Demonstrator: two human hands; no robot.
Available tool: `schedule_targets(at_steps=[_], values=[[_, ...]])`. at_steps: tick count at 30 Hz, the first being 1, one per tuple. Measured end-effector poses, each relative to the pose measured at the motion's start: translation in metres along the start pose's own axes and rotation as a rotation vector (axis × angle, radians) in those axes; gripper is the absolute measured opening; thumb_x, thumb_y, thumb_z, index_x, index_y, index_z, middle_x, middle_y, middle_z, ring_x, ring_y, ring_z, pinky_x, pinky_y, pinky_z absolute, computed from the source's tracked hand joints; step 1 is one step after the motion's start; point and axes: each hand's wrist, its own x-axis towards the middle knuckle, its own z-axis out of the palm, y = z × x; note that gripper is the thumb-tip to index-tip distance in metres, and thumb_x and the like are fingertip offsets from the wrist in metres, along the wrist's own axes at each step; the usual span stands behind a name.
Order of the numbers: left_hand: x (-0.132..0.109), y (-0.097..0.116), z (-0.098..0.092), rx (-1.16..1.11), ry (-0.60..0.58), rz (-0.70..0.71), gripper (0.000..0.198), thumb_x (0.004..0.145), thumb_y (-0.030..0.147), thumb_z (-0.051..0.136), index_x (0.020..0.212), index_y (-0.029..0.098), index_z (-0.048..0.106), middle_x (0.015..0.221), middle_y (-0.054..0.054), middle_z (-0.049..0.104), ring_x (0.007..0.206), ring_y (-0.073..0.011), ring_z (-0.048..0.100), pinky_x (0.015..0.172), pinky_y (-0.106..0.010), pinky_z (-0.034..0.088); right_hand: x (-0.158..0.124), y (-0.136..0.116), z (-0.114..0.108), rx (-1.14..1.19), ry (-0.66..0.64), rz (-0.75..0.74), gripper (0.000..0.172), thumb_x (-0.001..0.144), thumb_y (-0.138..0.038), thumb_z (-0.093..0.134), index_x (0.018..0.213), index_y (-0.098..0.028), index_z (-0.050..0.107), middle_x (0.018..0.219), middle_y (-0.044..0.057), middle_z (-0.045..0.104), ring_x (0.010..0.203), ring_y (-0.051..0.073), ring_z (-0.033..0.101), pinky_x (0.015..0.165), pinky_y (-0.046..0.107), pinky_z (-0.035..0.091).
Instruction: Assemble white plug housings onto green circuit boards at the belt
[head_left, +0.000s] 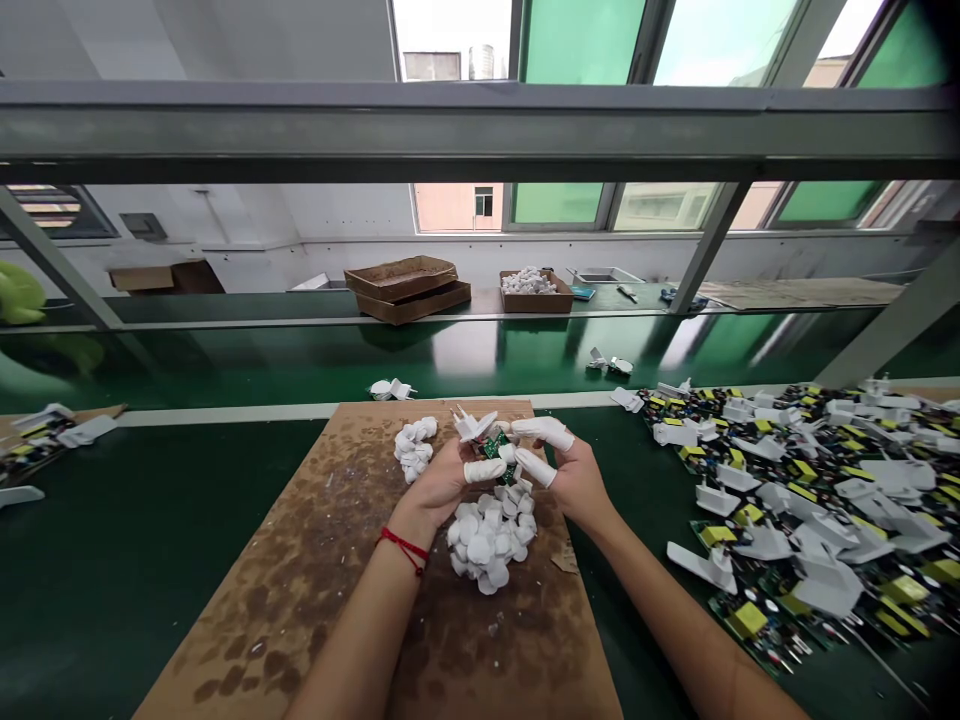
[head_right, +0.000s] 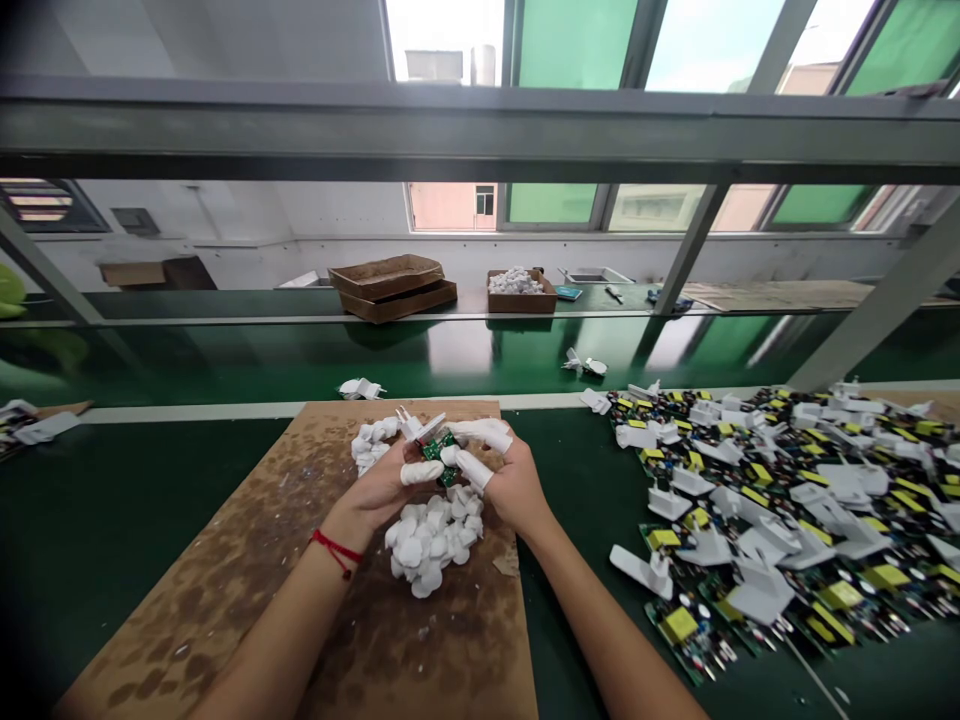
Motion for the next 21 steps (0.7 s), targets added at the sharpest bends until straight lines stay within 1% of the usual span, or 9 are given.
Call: schedule_targets(at_steps=[3,6,8,11,13,15,17,19,21], values=[[-0.001,0.002,0.001,0.023,0.030,-0.005,0.074,0.055,0.009,0.082,0.123,0.020,0.057,0.099,-0.010,0.072,0.094,-0.0275,0.066,0.085,-0.037,0.051,0.002,0.001,-0.002,-0.040,-0.026,0.079,0.030,0.074,-0.028,0.066,0.104,-0.023,0.067,0.097,0.005,0.063,0.077,0.018,0.054,0.076,0.034,0.045],[0.000,0.004,0.003,0.044,0.042,-0.014,0.080,0.048,0.008,0.084,0.124,0.019,0.058,0.102,-0.012,0.071,0.099,-0.0308,0.064,0.084,-0.038,0.052,0.004,0.003,-0.003,-0.028,-0.072,0.173,0.038,0.072,-0.031,0.067,0.108,-0.021,0.065,0.099,0.007,0.062,0.080,0.019,0.054,0.072,0.033,0.045],[0.000,0.004,0.005,0.039,0.043,0.014,0.083,0.044,0.007,0.085,0.122,0.018,0.059,0.106,-0.013,0.070,0.103,-0.0317,0.062,0.087,-0.038,0.051,0.004,0.004,-0.002,0.063,-0.097,0.285,0.048,0.069,-0.035,0.069,0.114,-0.019,0.061,0.097,0.007,0.063,0.079,0.020,0.057,0.069,0.032,0.047],[0.000,0.004,0.007,0.039,0.008,0.067,0.082,0.044,0.006,0.085,0.121,0.019,0.059,0.108,-0.012,0.069,0.105,-0.0313,0.061,0.091,-0.039,0.049,0.004,0.003,0.001,0.276,-0.121,0.428,0.064,0.066,-0.036,0.071,0.125,-0.020,0.052,0.092,0.006,0.064,0.079,0.020,0.060,0.065,0.029,0.049],[0.000,0.004,0.007,0.054,-0.039,0.088,0.081,0.046,0.007,0.084,0.121,0.020,0.060,0.107,-0.011,0.070,0.104,-0.0314,0.062,0.090,-0.040,0.050,0.002,0.000,0.004,0.404,-0.162,0.468,0.065,0.066,-0.034,0.071,0.127,-0.023,0.050,0.097,0.005,0.065,0.077,0.017,0.061,0.062,0.026,0.050],[0.000,0.003,0.007,0.073,-0.080,0.094,0.079,0.047,0.008,0.084,0.122,0.020,0.060,0.107,-0.011,0.070,0.104,-0.0317,0.062,0.089,-0.040,0.050,0.000,-0.005,0.005,0.522,-0.224,0.518,0.065,0.068,-0.034,0.070,0.129,-0.027,0.048,0.107,0.005,0.063,0.068,0.014,0.059,0.055,0.024,0.050],[0.000,0.001,0.005,0.087,-0.109,0.083,0.079,0.047,0.008,0.084,0.121,0.020,0.060,0.108,-0.012,0.069,0.105,-0.0320,0.061,0.089,-0.040,0.050,-0.001,-0.011,0.007,0.621,-0.273,0.559,0.069,0.069,-0.036,0.070,0.132,-0.030,0.044,0.117,0.006,0.059,0.063,0.013,0.057,0.049,0.025,0.050],[0.001,0.000,0.004,0.086,-0.131,0.064,0.079,0.046,0.008,0.084,0.121,0.020,0.060,0.108,-0.012,0.069,0.106,-0.0324,0.061,0.090,-0.040,0.049,-0.003,-0.015,0.008,0.667,-0.285,0.570,0.074,0.067,-0.037,0.071,0.135,-0.032,0.042,0.123,0.006,0.056,0.067,0.014,0.059,0.050,0.025,0.052],[0.000,0.000,0.003,0.080,-0.147,0.052,0.078,0.046,0.007,0.084,0.120,0.019,0.061,0.107,-0.013,0.070,0.106,-0.0329,0.061,0.091,-0.042,0.048,-0.004,-0.016,0.009,0.656,-0.271,0.550,0.076,0.065,-0.038,0.074,0.134,-0.032,0.042,0.125,0.006,0.056,0.076,0.016,0.061,0.056,0.025,0.053]])
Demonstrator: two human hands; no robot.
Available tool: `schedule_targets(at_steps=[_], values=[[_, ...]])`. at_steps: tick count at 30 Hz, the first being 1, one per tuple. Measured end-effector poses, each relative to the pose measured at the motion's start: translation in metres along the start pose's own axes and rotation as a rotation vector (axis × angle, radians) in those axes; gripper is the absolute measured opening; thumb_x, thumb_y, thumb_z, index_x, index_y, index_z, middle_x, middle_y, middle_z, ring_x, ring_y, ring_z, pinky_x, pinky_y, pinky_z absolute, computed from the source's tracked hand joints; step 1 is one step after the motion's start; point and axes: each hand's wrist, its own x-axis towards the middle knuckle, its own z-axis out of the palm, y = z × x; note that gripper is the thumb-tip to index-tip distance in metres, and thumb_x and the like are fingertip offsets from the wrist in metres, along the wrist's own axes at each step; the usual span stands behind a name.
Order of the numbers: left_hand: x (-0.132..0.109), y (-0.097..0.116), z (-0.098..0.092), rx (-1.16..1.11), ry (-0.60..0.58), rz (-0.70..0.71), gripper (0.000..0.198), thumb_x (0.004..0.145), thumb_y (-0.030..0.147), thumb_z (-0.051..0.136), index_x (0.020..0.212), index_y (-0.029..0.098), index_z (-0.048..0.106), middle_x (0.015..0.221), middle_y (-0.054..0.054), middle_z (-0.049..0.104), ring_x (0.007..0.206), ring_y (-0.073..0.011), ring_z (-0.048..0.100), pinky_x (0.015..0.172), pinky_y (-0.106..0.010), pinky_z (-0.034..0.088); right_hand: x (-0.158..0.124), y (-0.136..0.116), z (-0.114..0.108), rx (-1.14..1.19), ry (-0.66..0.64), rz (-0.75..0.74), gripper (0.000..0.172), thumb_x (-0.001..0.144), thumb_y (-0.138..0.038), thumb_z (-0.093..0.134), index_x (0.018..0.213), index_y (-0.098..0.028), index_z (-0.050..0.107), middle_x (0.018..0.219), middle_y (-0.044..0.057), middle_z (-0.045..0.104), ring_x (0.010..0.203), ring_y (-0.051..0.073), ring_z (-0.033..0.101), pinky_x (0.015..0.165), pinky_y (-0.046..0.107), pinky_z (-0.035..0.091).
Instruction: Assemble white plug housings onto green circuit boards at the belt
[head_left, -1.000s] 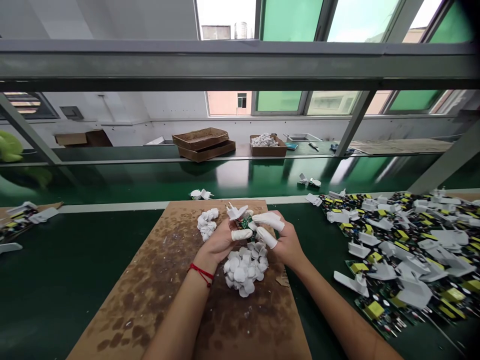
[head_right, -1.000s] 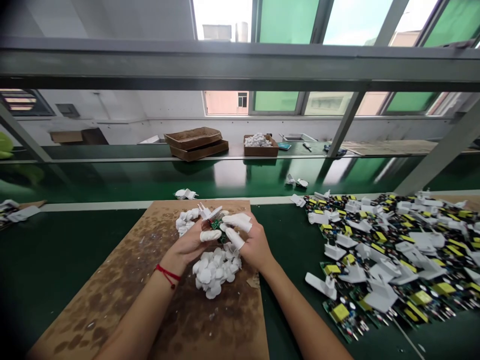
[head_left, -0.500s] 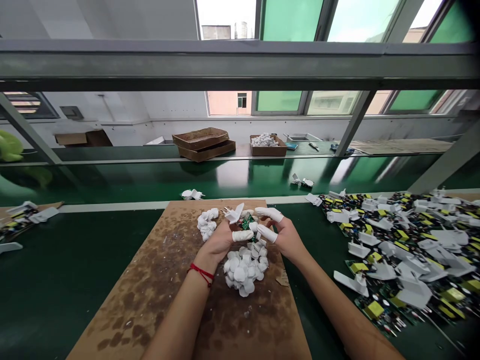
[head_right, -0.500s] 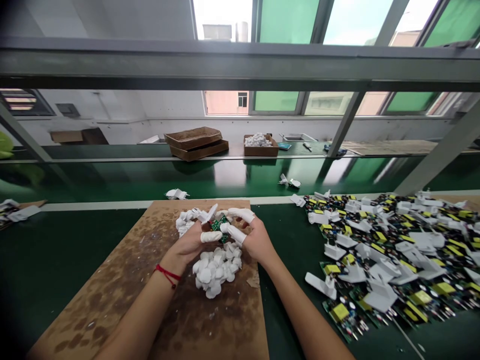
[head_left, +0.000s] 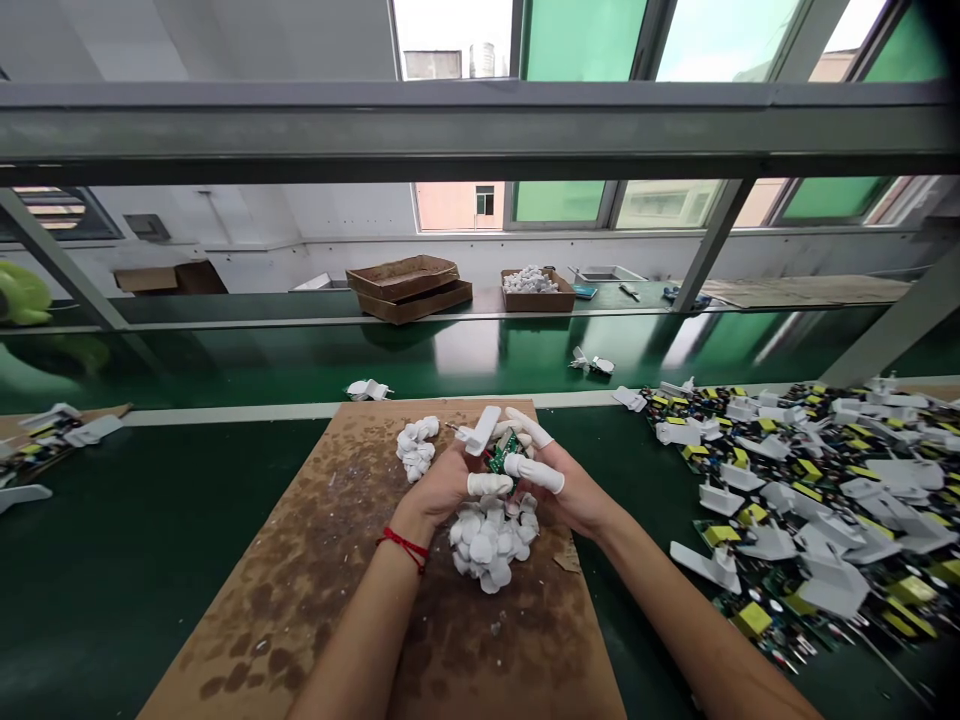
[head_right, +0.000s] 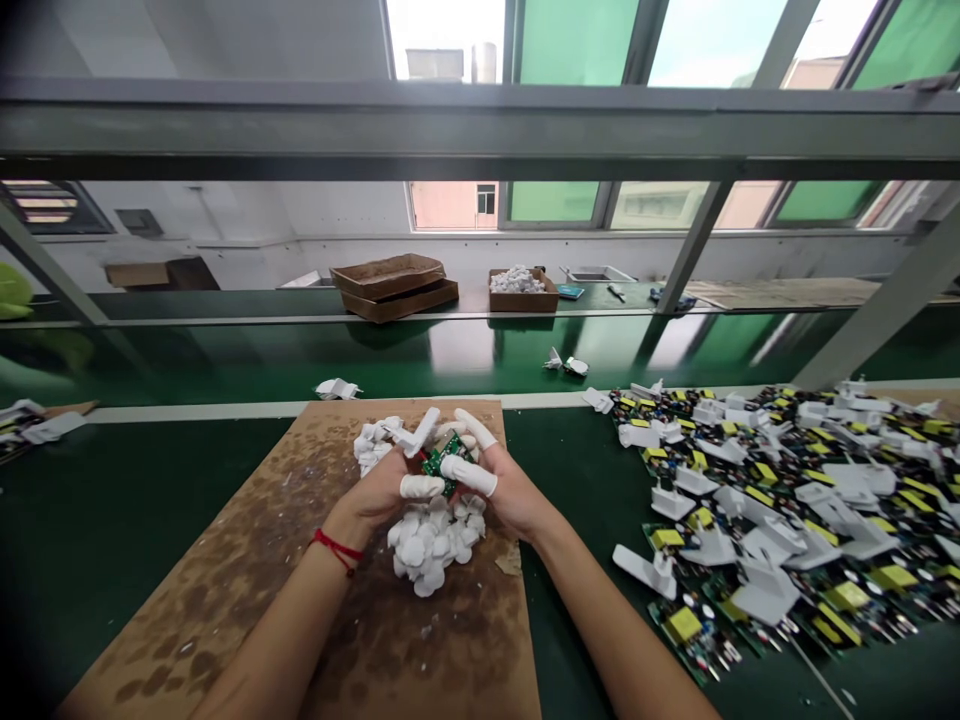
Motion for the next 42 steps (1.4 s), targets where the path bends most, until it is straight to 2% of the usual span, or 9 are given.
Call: schedule_targets(at_steps=[4,6,13,17,22,26,30,35,42], values=[[-0.001,0.002,0.000,0.023,0.012,0.015,0.073,0.048,0.010,0.085,0.117,0.019,0.063,0.106,-0.012,0.070,0.109,-0.0326,0.059,0.093,-0.041,0.047,0.001,0.002,0.001,-0.021,0.037,-0.091,0.070,0.065,-0.040,0.075,0.129,-0.031,0.048,0.122,0.005,0.059,0.094,0.020,0.062,0.074,0.030,0.053],[0.000,0.003,0.002,0.042,0.016,0.026,0.072,0.049,0.012,0.085,0.117,0.020,0.063,0.107,-0.010,0.070,0.110,-0.0322,0.058,0.093,-0.039,0.047,0.003,0.002,0.002,0.006,0.065,-0.126,0.070,0.063,-0.039,0.076,0.127,-0.031,0.049,0.121,0.005,0.060,0.097,0.022,0.062,0.078,0.032,0.053],[0.004,-0.004,0.010,0.088,0.056,-0.010,0.069,0.061,0.021,0.082,0.125,0.024,0.057,0.114,-0.008,0.067,0.108,-0.0277,0.058,0.089,-0.032,0.047,0.007,0.001,0.004,0.030,0.241,-0.222,0.070,0.059,-0.039,0.079,0.121,-0.026,0.050,0.107,0.007,0.067,0.093,0.025,0.066,0.079,0.037,0.054],[0.006,-0.008,0.012,0.144,0.073,-0.022,0.061,0.059,0.025,0.083,0.117,0.019,0.063,0.101,-0.008,0.071,0.099,-0.0273,0.061,0.086,-0.032,0.047,0.009,0.005,0.002,0.022,0.272,-0.225,0.069,0.056,-0.037,0.081,0.117,-0.025,0.050,0.099,0.007,0.068,0.084,0.024,0.067,0.073,0.036,0.055],[0.010,-0.007,0.014,0.221,0.182,0.057,0.053,0.063,0.022,0.079,0.113,0.019,0.064,0.097,-0.005,0.071,0.096,-0.0259,0.061,0.083,-0.030,0.047,0.011,0.008,0.000,0.028,0.287,-0.237,0.067,0.056,-0.034,0.081,0.115,-0.025,0.051,0.090,0.004,0.068,0.084,0.024,0.066,0.072,0.034,0.054],[0.010,-0.004,0.015,0.330,0.146,0.142,0.040,0.062,0.014,0.078,0.101,0.016,0.069,0.093,-0.007,0.071,0.095,-0.0262,0.060,0.086,-0.030,0.046,0.011,0.009,-0.001,0.041,0.288,-0.241,0.064,0.056,-0.032,0.080,0.112,-0.024,0.052,0.087,0.003,0.067,0.079,0.021,0.065,0.068,0.031,0.054],[0.007,-0.002,0.015,0.424,0.164,0.214,0.042,0.058,0.010,0.078,0.099,0.017,0.070,0.094,-0.006,0.071,0.097,-0.0265,0.059,0.091,-0.030,0.043,0.010,0.008,-0.001,0.038,0.292,-0.224,0.064,0.056,-0.032,0.079,0.114,-0.025,0.051,0.087,0.003,0.067,0.077,0.021,0.065,0.066,0.031,0.053],[0.008,-0.004,0.014,0.515,0.139,0.257,0.029,0.064,0.018,0.076,0.093,0.017,0.072,0.094,-0.007,0.071,0.098,-0.0274,0.059,0.094,-0.032,0.043,0.010,0.008,-0.004,0.032,0.278,-0.238,0.057,0.058,-0.032,0.079,0.110,-0.024,0.056,0.088,0.004,0.069,0.078,0.021,0.066,0.068,0.031,0.053],[0.012,-0.007,0.009,0.580,0.014,0.281,0.034,0.075,0.032,0.067,0.104,0.014,0.067,0.099,-0.009,0.071,0.110,-0.0276,0.056,0.100,-0.038,0.041,0.012,0.006,-0.008,-0.060,0.255,-0.312,0.048,0.051,-0.023,0.081,0.096,-0.021,0.065,0.095,0.005,0.070,0.090,0.023,0.064,0.076,0.030,0.052]])
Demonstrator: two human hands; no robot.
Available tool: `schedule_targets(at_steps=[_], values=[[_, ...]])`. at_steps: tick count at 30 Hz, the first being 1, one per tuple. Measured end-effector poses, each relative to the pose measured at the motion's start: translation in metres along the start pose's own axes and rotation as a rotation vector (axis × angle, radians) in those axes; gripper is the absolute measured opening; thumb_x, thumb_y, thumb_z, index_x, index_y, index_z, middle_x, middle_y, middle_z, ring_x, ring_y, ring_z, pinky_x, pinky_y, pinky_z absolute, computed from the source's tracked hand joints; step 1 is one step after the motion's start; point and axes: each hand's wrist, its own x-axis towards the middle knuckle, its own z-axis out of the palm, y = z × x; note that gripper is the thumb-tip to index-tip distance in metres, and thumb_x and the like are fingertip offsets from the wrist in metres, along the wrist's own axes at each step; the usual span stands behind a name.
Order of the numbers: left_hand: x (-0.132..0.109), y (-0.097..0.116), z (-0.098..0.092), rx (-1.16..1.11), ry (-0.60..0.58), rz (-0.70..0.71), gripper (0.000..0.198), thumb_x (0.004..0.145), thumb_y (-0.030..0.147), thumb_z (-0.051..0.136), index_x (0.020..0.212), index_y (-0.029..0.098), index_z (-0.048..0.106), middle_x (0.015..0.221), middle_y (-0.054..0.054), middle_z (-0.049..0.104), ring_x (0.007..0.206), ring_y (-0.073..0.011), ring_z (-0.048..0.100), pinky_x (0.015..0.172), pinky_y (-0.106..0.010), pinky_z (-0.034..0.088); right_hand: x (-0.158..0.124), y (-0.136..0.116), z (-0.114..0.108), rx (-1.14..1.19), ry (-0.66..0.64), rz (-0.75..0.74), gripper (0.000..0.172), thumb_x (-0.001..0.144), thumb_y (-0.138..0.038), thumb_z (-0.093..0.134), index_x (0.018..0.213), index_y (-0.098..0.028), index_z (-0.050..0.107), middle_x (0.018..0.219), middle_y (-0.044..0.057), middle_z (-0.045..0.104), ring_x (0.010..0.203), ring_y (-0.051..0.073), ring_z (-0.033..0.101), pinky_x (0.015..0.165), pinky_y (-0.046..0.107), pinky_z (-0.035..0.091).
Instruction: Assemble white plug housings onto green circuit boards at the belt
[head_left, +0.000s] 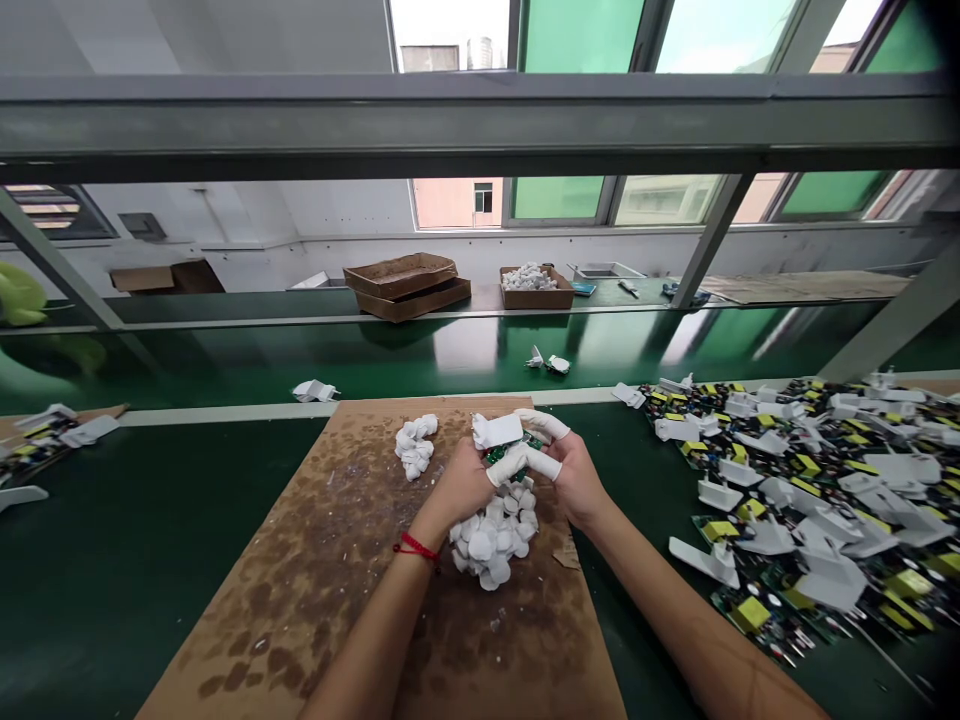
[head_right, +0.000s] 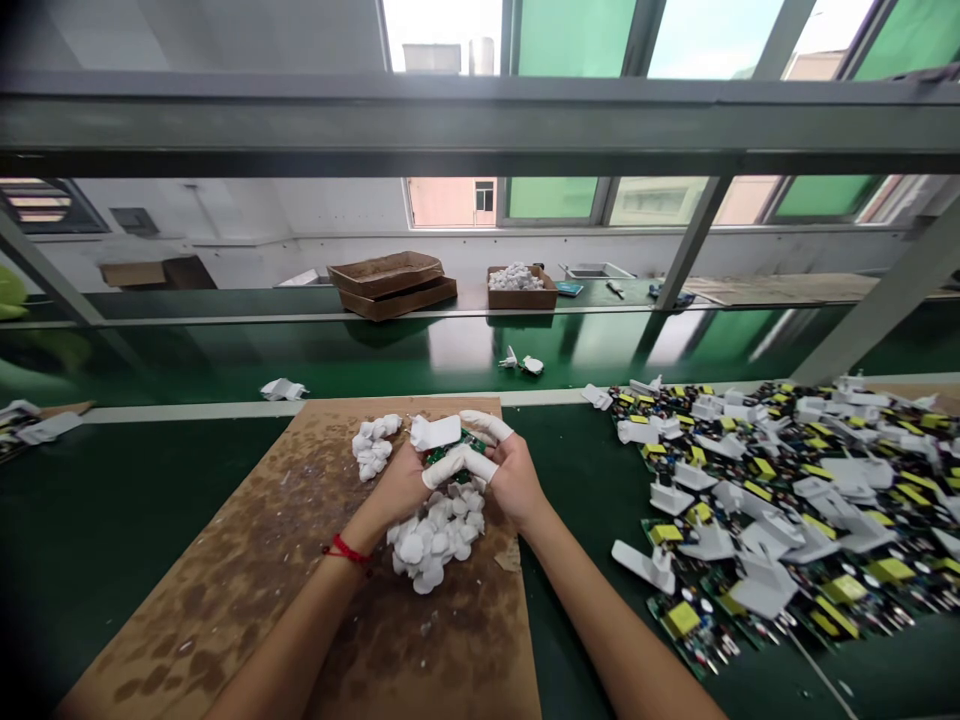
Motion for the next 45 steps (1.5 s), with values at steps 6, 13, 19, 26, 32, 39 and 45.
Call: schedule_targets(at_steps=[6,13,19,26,32,39,45], values=[[-0.001,-0.004,-0.005,0.102,-0.016,0.037,0.037,0.082,0.034,0.059,0.111,0.013,0.064,0.109,-0.010,0.068,0.113,-0.0273,0.055,0.100,-0.037,0.040,-0.001,-0.002,0.001,-0.017,0.011,0.062,0.031,0.052,-0.020,0.080,0.081,-0.019,0.070,0.086,0.003,0.071,0.065,0.014,0.059,0.050,0.021,0.044],[0.000,0.005,-0.005,0.118,-0.072,0.074,0.035,0.085,0.033,0.055,0.113,0.013,0.063,0.111,-0.009,0.067,0.113,-0.0267,0.054,0.100,-0.037,0.039,-0.002,-0.003,0.000,-0.013,0.023,0.108,0.037,0.052,-0.023,0.080,0.088,-0.018,0.071,0.087,0.005,0.071,0.063,0.015,0.059,0.047,0.021,0.043],[0.000,0.001,-0.005,0.124,-0.053,0.053,0.034,0.085,0.035,0.056,0.109,0.013,0.065,0.110,-0.010,0.067,0.111,-0.0271,0.055,0.099,-0.038,0.041,-0.001,0.001,-0.002,-0.033,0.015,0.088,0.040,0.054,-0.024,0.081,0.092,-0.019,0.071,0.092,0.005,0.071,0.068,0.018,0.062,0.048,0.022,0.044],[0.002,-0.007,-0.001,-0.073,0.047,-0.040,0.044,0.078,0.044,0.064,0.110,0.013,0.064,0.102,-0.010,0.069,0.101,-0.0261,0.059,0.090,-0.034,0.047,0.001,0.003,-0.007,-0.009,-0.055,0.062,0.037,0.064,-0.030,0.079,0.099,-0.022,0.070,0.094,0.004,0.071,0.087,0.020,0.063,0.078,0.030,0.051],[0.000,-0.007,-0.002,-0.073,-0.028,-0.112,0.048,0.078,0.052,0.061,0.102,0.011,0.066,0.091,-0.011,0.070,0.088,-0.0257,0.062,0.081,-0.034,0.049,0.000,-0.006,-0.008,-0.074,-0.198,0.152,0.043,0.070,-0.035,0.075,0.110,-0.021,0.065,0.097,0.004,0.068,0.081,0.016,0.062,0.073,0.026,0.051],[-0.003,-0.009,-0.003,0.031,-0.060,-0.182,0.059,0.085,0.063,0.040,0.093,0.011,0.066,0.084,-0.010,0.069,0.081,-0.0247,0.061,0.076,-0.035,0.048,-0.003,0.005,-0.005,-0.110,-0.294,0.299,0.057,0.068,-0.037,0.076,0.118,-0.019,0.055,0.073,-0.002,0.061,0.040,0.005,0.047,0.038,0.018,0.040],[-0.003,-0.002,-0.002,0.076,-0.129,-0.121,0.066,0.083,0.069,0.035,0.092,0.012,0.067,0.088,-0.010,0.068,0.088,-0.0254,0.059,0.083,-0.036,0.046,-0.003,0.002,-0.002,-0.155,-0.156,0.196,0.040,0.062,-0.040,0.078,0.091,-0.015,0.068,0.060,-0.002,0.057,0.041,0.006,0.042,0.035,0.018,0.036]])
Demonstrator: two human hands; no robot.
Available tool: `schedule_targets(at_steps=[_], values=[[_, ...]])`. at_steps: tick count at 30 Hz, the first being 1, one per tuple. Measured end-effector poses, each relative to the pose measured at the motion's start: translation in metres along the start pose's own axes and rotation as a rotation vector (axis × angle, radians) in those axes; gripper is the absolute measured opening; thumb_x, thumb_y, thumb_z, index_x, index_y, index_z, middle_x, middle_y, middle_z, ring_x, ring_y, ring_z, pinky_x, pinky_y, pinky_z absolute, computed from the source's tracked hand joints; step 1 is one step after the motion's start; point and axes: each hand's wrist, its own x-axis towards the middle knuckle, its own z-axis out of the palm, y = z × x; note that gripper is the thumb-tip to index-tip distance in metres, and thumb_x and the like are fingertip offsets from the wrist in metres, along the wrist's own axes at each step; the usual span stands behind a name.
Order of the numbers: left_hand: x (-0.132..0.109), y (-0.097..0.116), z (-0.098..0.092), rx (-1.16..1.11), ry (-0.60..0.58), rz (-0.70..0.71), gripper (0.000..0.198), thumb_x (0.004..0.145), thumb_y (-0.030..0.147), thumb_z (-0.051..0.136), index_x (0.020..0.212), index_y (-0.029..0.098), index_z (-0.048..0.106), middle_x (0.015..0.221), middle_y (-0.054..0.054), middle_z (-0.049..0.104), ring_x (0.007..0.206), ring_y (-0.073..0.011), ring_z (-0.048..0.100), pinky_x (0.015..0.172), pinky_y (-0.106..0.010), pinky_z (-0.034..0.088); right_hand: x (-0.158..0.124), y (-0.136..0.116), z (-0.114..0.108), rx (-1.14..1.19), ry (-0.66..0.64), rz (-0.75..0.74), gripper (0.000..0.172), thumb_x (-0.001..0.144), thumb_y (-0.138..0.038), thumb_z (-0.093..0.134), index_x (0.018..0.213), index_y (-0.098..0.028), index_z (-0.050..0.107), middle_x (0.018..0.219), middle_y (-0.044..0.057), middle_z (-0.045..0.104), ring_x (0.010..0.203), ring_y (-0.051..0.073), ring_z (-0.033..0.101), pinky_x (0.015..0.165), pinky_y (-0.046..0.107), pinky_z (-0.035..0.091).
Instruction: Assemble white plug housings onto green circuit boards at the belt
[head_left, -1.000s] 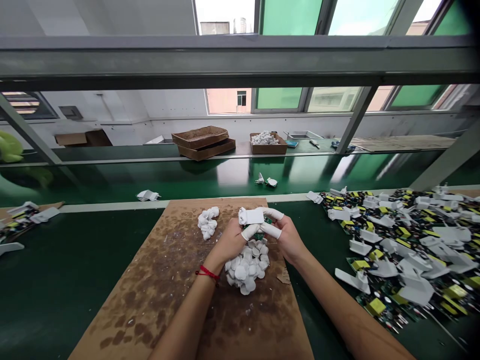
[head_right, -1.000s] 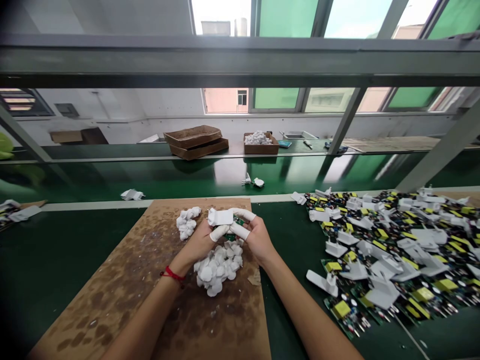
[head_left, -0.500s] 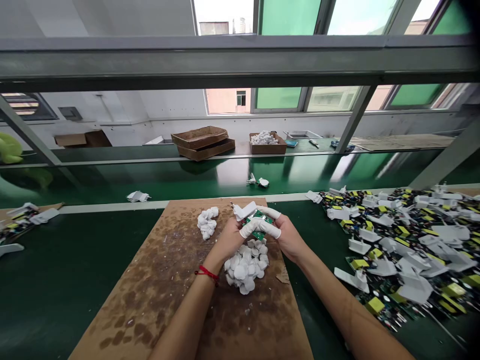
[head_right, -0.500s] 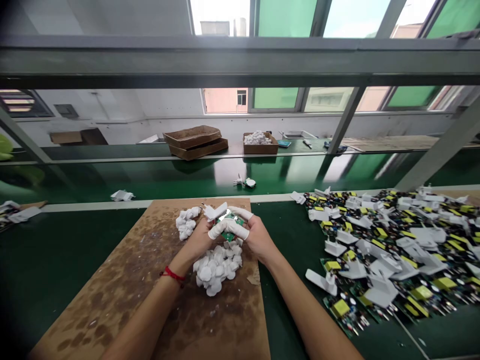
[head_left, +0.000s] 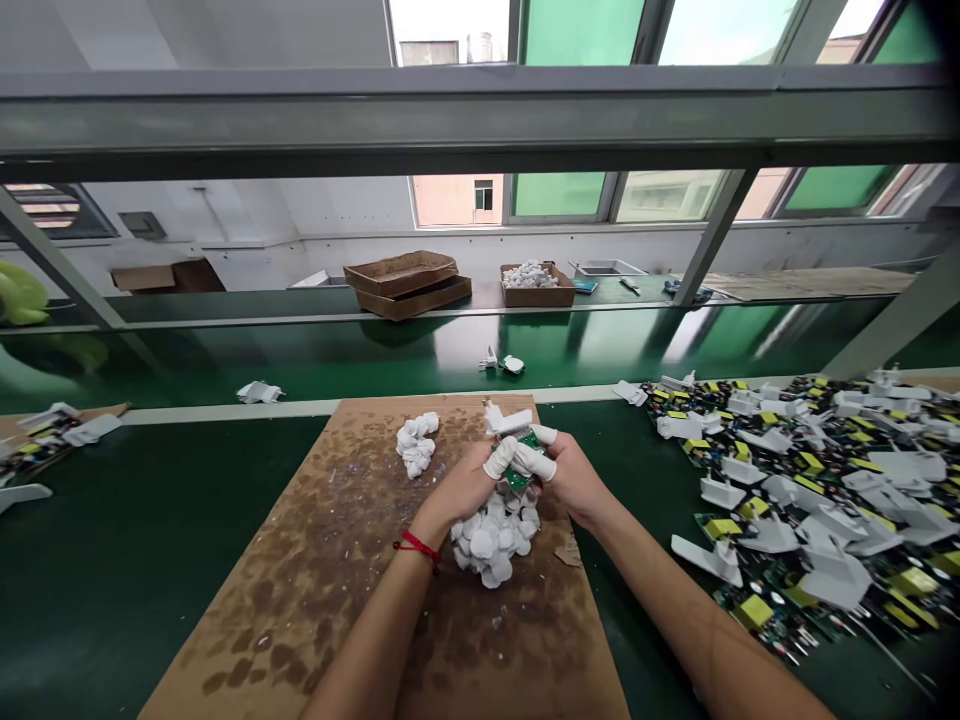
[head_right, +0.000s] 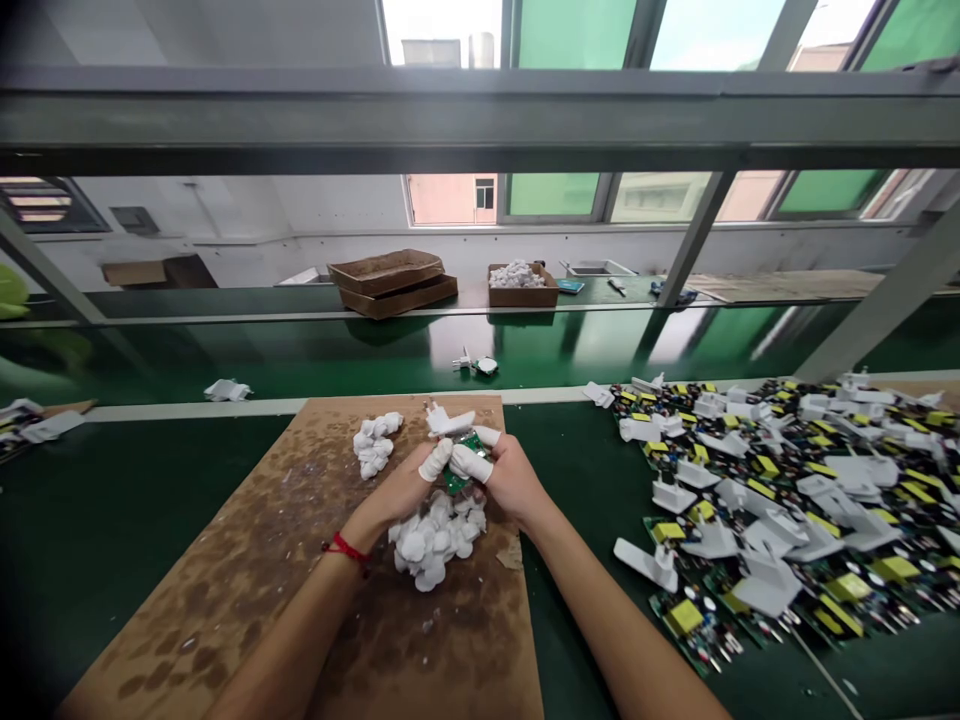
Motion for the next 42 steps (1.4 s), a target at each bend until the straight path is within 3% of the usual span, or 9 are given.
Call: schedule_targets(at_steps=[5,11,19,26,36,39,42], values=[[0.002,0.000,0.000,0.067,-0.049,0.048,0.056,0.084,0.062,0.044,0.099,0.012,0.065,0.092,-0.008,0.068,0.086,-0.0223,0.058,0.079,-0.031,0.046,-0.001,-0.005,0.000,-0.028,0.066,-0.050,0.031,0.065,-0.041,0.074,0.083,-0.016,0.073,0.061,0.000,0.060,0.046,0.008,0.042,0.036,0.017,0.029],[0.001,-0.004,0.000,0.136,-0.050,0.022,0.048,0.085,0.053,0.050,0.101,0.011,0.066,0.086,-0.007,0.068,0.079,-0.0202,0.056,0.077,-0.029,0.046,-0.001,-0.004,0.000,0.004,0.079,-0.011,0.031,0.063,-0.039,0.073,0.082,-0.015,0.075,0.061,0.001,0.062,0.043,0.006,0.038,0.036,0.017,0.027],[-0.001,0.002,0.001,0.125,-0.077,-0.035,0.040,0.083,0.046,0.057,0.100,0.011,0.067,0.074,-0.006,0.068,0.069,-0.0191,0.056,0.067,-0.029,0.048,0.000,-0.006,0.002,0.082,0.043,0.058,0.037,0.064,-0.039,0.071,0.090,-0.013,0.074,0.055,0.000,0.059,0.037,0.006,0.038,0.031,0.017,0.029],[-0.002,-0.003,-0.002,0.147,-0.090,-0.001,0.040,0.080,0.042,0.062,0.105,0.012,0.064,0.074,-0.005,0.066,0.070,-0.0187,0.057,0.071,-0.030,0.048,0.000,-0.003,-0.002,0.082,0.024,0.053,0.040,0.066,-0.040,0.070,0.096,-0.013,0.072,0.053,0.000,0.059,0.036,0.007,0.039,0.032,0.019,0.033],[-0.001,0.016,-0.002,0.188,-0.145,0.060,0.040,0.088,0.047,0.048,0.100,0.013,0.066,0.080,-0.006,0.070,0.082,-0.0226,0.060,0.078,-0.030,0.047,0.000,-0.004,-0.005,0.063,0.019,0.071,0.044,0.071,-0.051,0.067,0.094,-0.014,0.070,0.052,-0.001,0.057,0.035,0.008,0.040,0.033,0.020,0.033],[-0.001,0.016,-0.002,0.071,-0.161,0.069,0.045,0.092,0.048,0.039,0.096,0.014,0.068,0.077,-0.007,0.070,0.084,-0.0232,0.062,0.080,-0.031,0.048,-0.001,-0.004,-0.007,0.092,-0.046,0.058,0.048,0.077,-0.057,0.059,0.096,-0.014,0.067,0.051,-0.001,0.056,0.037,0.010,0.046,0.038,0.021,0.038],[-0.001,0.009,-0.002,0.011,-0.094,0.014,0.048,0.091,0.052,0.038,0.093,0.015,0.068,0.073,-0.007,0.070,0.082,-0.0241,0.062,0.075,-0.031,0.049,-0.003,-0.007,-0.006,0.039,-0.128,0.067,0.048,0.074,-0.052,0.066,0.105,-0.015,0.062,0.052,-0.004,0.055,0.036,0.008,0.047,0.038,0.020,0.037]])
